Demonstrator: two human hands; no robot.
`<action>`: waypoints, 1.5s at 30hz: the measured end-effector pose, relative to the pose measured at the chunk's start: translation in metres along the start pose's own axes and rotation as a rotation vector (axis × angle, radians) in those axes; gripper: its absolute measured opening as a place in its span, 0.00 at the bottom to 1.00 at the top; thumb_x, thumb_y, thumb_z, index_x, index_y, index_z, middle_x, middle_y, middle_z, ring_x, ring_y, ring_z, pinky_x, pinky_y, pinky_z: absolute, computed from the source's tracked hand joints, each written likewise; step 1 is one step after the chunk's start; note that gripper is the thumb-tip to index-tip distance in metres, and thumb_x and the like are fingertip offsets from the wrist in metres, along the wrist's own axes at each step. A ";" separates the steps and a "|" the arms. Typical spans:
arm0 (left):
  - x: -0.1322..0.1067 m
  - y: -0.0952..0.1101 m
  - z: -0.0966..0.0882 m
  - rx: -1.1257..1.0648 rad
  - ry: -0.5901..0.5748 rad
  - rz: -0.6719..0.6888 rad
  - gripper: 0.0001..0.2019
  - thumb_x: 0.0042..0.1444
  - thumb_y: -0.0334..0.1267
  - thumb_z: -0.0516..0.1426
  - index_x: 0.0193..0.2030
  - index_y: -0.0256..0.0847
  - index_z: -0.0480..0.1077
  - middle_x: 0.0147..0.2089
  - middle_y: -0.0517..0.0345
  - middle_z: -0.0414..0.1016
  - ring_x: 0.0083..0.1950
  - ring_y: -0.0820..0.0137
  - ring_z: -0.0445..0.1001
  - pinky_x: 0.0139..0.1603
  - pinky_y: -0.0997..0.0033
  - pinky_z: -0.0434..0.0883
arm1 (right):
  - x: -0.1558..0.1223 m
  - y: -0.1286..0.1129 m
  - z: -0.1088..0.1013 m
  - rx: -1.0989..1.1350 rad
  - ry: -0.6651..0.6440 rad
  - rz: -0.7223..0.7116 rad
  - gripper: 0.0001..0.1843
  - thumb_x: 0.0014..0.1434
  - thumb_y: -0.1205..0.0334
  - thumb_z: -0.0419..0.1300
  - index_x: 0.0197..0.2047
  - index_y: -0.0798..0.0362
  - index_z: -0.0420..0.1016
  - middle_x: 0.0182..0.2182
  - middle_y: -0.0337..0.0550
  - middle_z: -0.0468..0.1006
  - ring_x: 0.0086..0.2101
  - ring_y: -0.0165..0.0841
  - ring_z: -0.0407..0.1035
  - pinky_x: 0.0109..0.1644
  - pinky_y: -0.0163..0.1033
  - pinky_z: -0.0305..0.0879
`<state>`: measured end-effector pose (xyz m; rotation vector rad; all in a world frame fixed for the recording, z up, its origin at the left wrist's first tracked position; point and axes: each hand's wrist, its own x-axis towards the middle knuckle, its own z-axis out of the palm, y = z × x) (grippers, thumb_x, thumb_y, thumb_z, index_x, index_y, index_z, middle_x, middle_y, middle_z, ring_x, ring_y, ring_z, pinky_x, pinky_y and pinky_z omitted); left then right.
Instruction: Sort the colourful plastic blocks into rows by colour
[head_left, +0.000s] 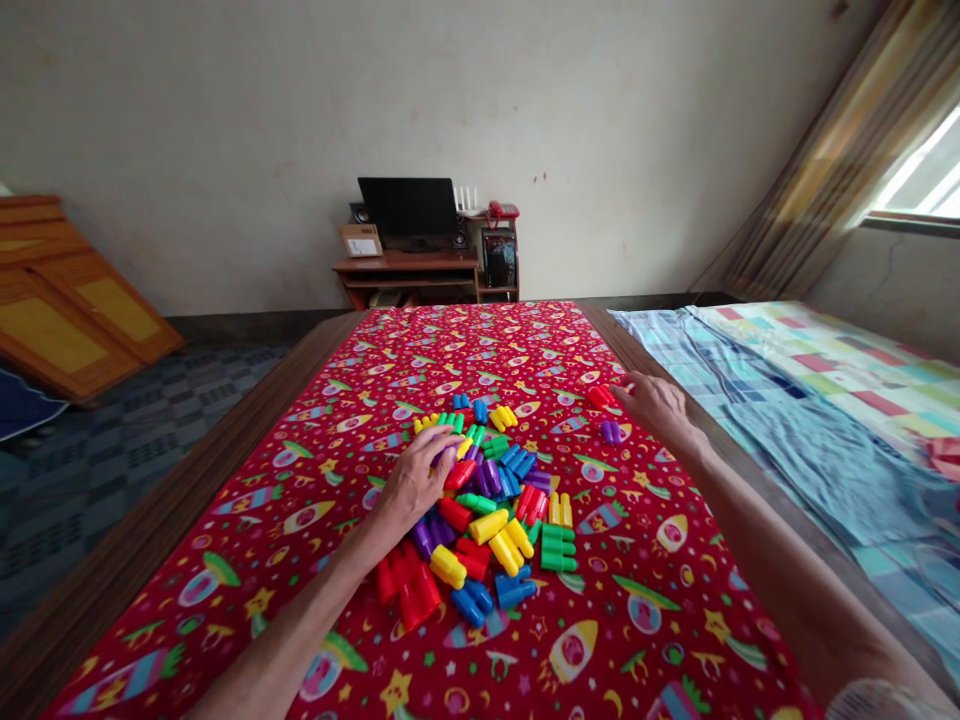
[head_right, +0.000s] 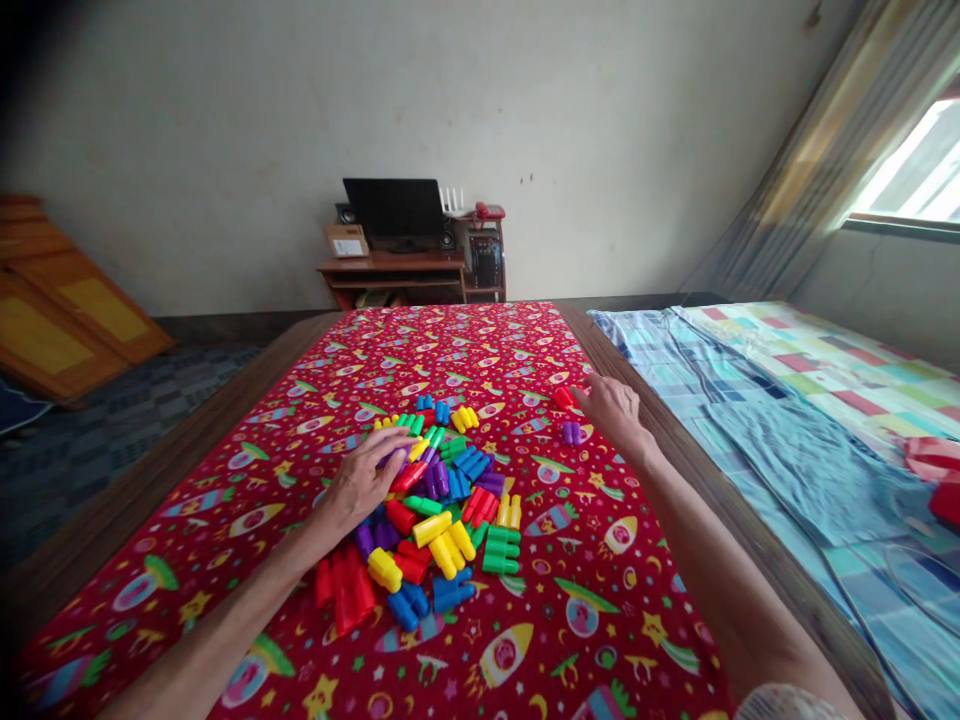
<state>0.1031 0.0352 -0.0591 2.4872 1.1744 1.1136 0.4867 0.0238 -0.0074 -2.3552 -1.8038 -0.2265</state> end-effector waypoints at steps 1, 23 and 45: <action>0.000 0.000 0.000 0.002 0.000 -0.001 0.16 0.64 0.41 0.47 0.45 0.41 0.75 0.50 0.48 0.74 0.53 0.63 0.74 0.57 0.59 0.72 | 0.007 -0.003 0.003 -0.021 -0.020 -0.043 0.25 0.65 0.45 0.52 0.55 0.54 0.72 0.43 0.56 0.78 0.43 0.43 0.72 0.41 0.39 0.62; -0.001 0.007 -0.002 0.037 -0.011 -0.018 0.16 0.65 0.39 0.46 0.46 0.42 0.75 0.51 0.49 0.74 0.53 0.64 0.74 0.57 0.62 0.72 | 0.086 -0.079 0.062 0.095 -0.076 -0.051 0.20 0.66 0.66 0.45 0.52 0.65 0.73 0.44 0.69 0.74 0.49 0.54 0.67 0.46 0.52 0.65; -0.013 -0.015 -0.020 -0.082 0.189 -0.315 0.22 0.66 0.49 0.41 0.51 0.39 0.69 0.52 0.46 0.77 0.53 0.62 0.76 0.55 0.57 0.72 | -0.043 -0.199 -0.001 0.504 -0.128 -0.808 0.13 0.62 0.54 0.59 0.46 0.52 0.76 0.39 0.46 0.79 0.36 0.32 0.72 0.35 0.33 0.57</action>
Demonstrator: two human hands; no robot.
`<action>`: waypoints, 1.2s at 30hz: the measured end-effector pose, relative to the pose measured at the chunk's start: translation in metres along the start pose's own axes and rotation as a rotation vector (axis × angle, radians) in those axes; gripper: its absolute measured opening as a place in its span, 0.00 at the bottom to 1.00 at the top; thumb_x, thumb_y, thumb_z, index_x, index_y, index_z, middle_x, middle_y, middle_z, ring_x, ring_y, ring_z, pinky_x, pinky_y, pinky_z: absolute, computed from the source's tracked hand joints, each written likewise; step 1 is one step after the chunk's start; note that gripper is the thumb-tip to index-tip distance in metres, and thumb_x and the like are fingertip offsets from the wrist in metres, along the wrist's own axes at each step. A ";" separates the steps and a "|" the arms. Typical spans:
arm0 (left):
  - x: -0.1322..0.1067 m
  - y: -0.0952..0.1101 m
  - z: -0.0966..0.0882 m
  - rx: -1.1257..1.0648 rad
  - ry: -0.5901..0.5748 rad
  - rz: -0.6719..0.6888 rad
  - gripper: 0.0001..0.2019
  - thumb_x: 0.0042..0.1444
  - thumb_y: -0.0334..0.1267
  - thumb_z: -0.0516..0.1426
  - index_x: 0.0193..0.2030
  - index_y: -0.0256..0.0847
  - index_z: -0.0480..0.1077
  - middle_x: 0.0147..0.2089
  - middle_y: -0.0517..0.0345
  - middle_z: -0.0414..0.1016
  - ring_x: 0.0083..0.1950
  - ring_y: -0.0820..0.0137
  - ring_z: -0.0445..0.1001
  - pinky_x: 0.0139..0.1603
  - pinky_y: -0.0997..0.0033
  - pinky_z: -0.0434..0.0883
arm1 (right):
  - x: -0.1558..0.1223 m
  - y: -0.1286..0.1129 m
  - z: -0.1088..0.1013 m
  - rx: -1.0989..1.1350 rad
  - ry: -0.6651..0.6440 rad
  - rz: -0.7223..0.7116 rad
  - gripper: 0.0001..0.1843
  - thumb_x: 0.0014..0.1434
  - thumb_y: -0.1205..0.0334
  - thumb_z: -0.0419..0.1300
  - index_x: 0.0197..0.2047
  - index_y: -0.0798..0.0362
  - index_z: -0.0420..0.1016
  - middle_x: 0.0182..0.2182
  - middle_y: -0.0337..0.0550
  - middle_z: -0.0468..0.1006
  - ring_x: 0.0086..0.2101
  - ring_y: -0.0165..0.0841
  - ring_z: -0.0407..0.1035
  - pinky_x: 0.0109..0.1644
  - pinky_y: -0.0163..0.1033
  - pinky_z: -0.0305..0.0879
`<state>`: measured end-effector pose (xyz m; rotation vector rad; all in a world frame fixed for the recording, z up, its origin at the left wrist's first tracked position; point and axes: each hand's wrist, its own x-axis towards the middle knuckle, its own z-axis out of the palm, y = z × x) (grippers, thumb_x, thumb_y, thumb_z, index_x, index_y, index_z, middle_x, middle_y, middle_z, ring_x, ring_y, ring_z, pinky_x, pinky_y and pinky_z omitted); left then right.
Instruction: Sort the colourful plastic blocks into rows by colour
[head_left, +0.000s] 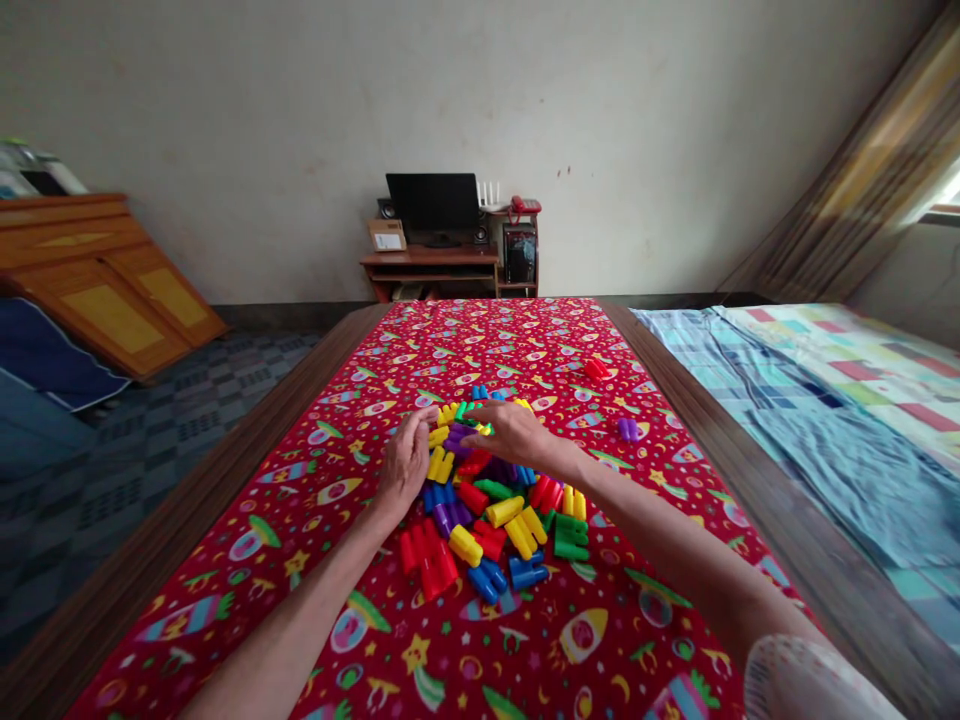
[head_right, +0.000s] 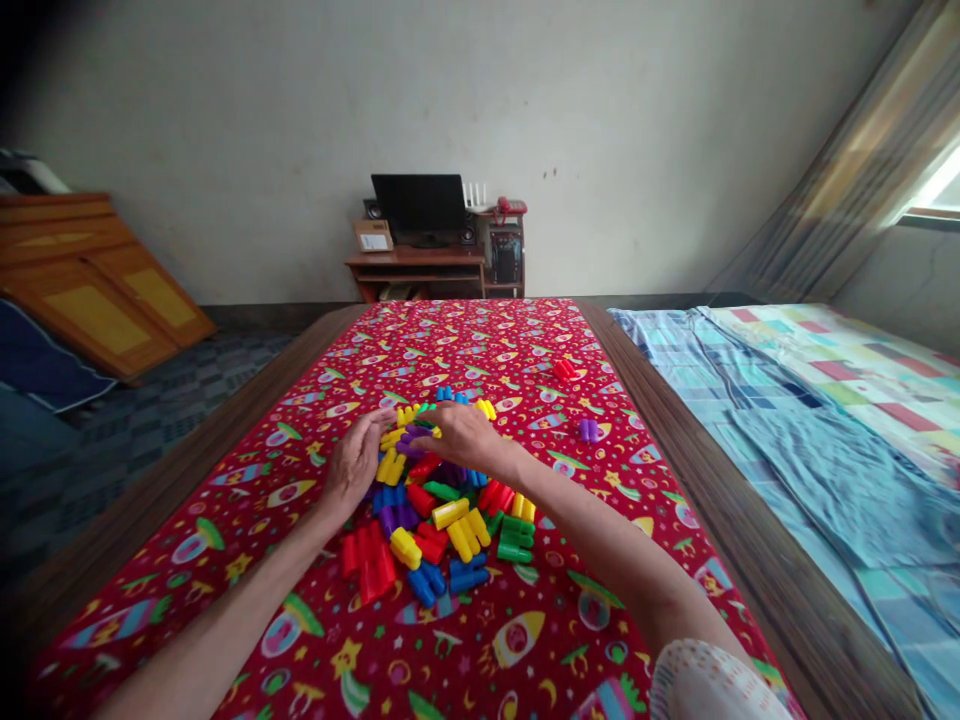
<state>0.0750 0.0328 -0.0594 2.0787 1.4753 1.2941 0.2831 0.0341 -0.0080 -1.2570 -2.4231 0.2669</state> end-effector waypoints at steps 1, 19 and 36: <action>-0.001 -0.003 0.001 -0.012 -0.011 -0.021 0.22 0.66 0.51 0.41 0.51 0.39 0.69 0.52 0.46 0.77 0.54 0.61 0.76 0.56 0.57 0.72 | 0.004 -0.007 0.006 -0.045 -0.025 -0.018 0.15 0.61 0.52 0.60 0.47 0.53 0.75 0.39 0.47 0.78 0.37 0.33 0.72 0.35 0.33 0.58; -0.001 -0.009 0.007 -0.066 -0.054 -0.144 0.20 0.59 0.44 0.45 0.50 0.39 0.70 0.52 0.46 0.77 0.53 0.60 0.76 0.57 0.56 0.71 | -0.152 0.119 -0.073 -0.561 -0.004 0.856 0.19 0.68 0.52 0.47 0.41 0.57 0.73 0.33 0.54 0.80 0.36 0.43 0.75 0.33 0.39 0.58; -0.003 -0.010 0.007 -0.082 -0.046 -0.176 0.20 0.59 0.44 0.45 0.50 0.38 0.70 0.52 0.45 0.77 0.53 0.59 0.75 0.57 0.54 0.70 | -0.078 0.052 -0.069 -0.388 0.016 0.444 0.18 0.67 0.63 0.46 0.35 0.56 0.75 0.29 0.48 0.78 0.28 0.32 0.70 0.29 0.35 0.50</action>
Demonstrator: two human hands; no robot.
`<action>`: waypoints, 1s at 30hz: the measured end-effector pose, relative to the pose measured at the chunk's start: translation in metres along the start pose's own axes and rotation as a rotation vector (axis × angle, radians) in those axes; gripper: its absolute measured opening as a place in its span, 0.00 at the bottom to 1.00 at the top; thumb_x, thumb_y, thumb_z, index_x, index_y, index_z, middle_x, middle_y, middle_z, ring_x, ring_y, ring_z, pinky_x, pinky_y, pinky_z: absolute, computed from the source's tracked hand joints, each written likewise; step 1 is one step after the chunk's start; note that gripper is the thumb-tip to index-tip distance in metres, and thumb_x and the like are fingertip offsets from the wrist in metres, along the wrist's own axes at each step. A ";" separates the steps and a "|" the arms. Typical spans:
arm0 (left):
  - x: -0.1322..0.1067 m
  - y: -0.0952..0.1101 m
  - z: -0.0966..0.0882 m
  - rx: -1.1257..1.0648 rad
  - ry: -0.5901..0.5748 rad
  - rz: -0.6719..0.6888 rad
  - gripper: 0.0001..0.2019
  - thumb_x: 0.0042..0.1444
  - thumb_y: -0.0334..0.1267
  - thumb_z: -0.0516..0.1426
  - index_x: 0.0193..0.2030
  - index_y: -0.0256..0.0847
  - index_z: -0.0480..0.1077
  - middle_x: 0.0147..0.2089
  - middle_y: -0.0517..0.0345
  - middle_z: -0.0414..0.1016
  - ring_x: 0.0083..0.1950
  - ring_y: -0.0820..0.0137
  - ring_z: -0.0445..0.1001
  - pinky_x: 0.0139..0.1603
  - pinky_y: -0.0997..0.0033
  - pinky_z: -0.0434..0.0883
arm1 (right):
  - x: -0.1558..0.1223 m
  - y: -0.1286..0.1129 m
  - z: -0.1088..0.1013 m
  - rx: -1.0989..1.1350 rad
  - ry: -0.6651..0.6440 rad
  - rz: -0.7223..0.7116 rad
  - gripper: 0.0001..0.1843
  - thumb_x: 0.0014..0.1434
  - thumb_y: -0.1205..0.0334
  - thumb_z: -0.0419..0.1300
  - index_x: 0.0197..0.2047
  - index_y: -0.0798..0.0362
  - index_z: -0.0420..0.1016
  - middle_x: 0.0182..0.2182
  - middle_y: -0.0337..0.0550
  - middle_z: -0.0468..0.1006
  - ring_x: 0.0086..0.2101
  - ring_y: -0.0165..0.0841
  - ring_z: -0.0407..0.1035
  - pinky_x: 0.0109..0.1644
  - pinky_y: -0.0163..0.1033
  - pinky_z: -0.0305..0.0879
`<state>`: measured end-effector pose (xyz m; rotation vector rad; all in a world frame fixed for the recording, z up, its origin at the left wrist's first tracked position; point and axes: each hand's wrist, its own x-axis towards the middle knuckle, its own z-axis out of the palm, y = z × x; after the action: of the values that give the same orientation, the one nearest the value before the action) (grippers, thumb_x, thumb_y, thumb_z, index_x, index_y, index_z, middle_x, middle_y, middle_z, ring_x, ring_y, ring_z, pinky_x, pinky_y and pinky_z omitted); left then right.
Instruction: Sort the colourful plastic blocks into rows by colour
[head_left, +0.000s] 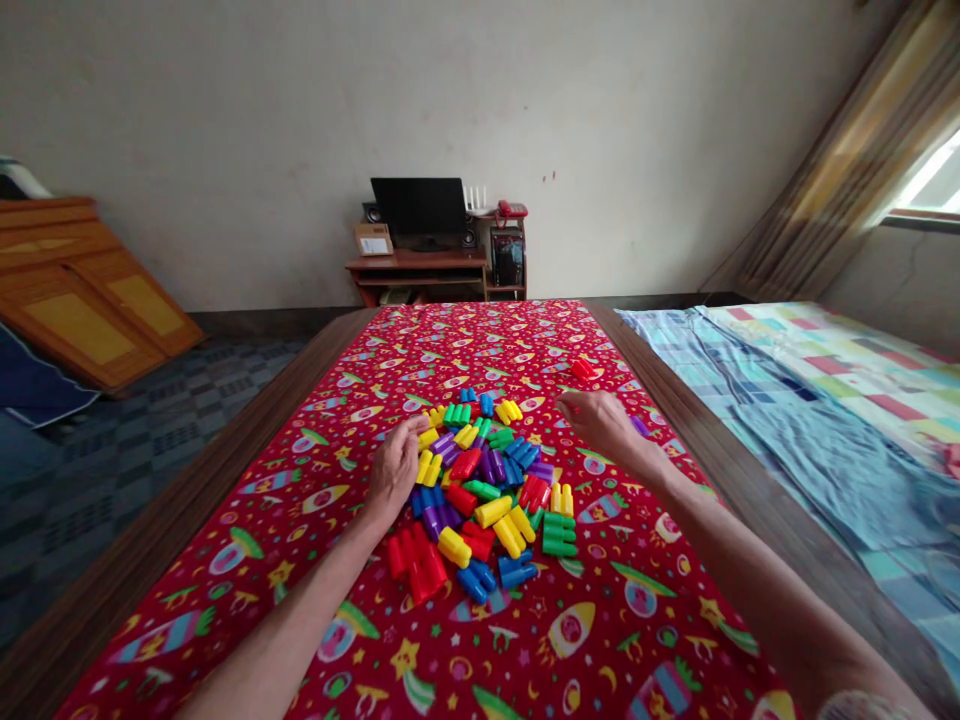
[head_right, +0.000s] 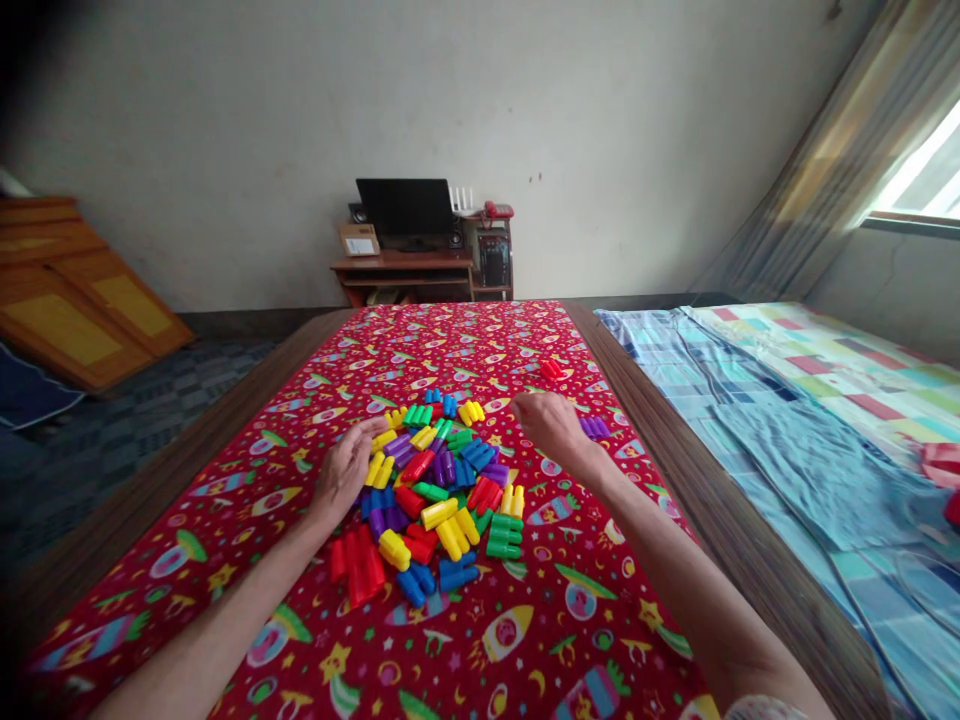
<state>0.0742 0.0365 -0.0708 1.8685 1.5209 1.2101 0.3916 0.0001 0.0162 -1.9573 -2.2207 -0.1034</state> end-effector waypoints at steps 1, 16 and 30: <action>0.000 -0.001 0.000 -0.013 0.004 -0.007 0.20 0.59 0.44 0.45 0.50 0.38 0.69 0.52 0.45 0.77 0.53 0.59 0.75 0.57 0.54 0.70 | 0.011 -0.016 0.004 0.040 -0.010 -0.072 0.18 0.67 0.62 0.46 0.36 0.55 0.76 0.29 0.48 0.79 0.28 0.32 0.70 0.30 0.35 0.51; -0.001 0.004 -0.001 -0.001 0.030 -0.004 0.18 0.58 0.40 0.46 0.49 0.40 0.70 0.52 0.49 0.77 0.54 0.61 0.75 0.57 0.57 0.70 | 0.091 -0.110 0.047 -0.084 -0.205 -0.411 0.17 0.62 0.69 0.49 0.49 0.57 0.75 0.47 0.59 0.76 0.49 0.47 0.67 0.51 0.52 0.64; 0.001 0.004 -0.001 0.036 0.016 -0.013 0.19 0.54 0.37 0.46 0.49 0.39 0.71 0.53 0.49 0.77 0.53 0.61 0.75 0.57 0.58 0.70 | 0.086 -0.064 0.067 0.605 0.148 -0.363 0.19 0.61 0.60 0.56 0.54 0.58 0.67 0.46 0.54 0.75 0.49 0.38 0.69 0.54 0.44 0.63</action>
<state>0.0756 0.0359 -0.0672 1.8728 1.5704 1.2019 0.3127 0.0871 -0.0297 -1.1907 -2.1468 0.3274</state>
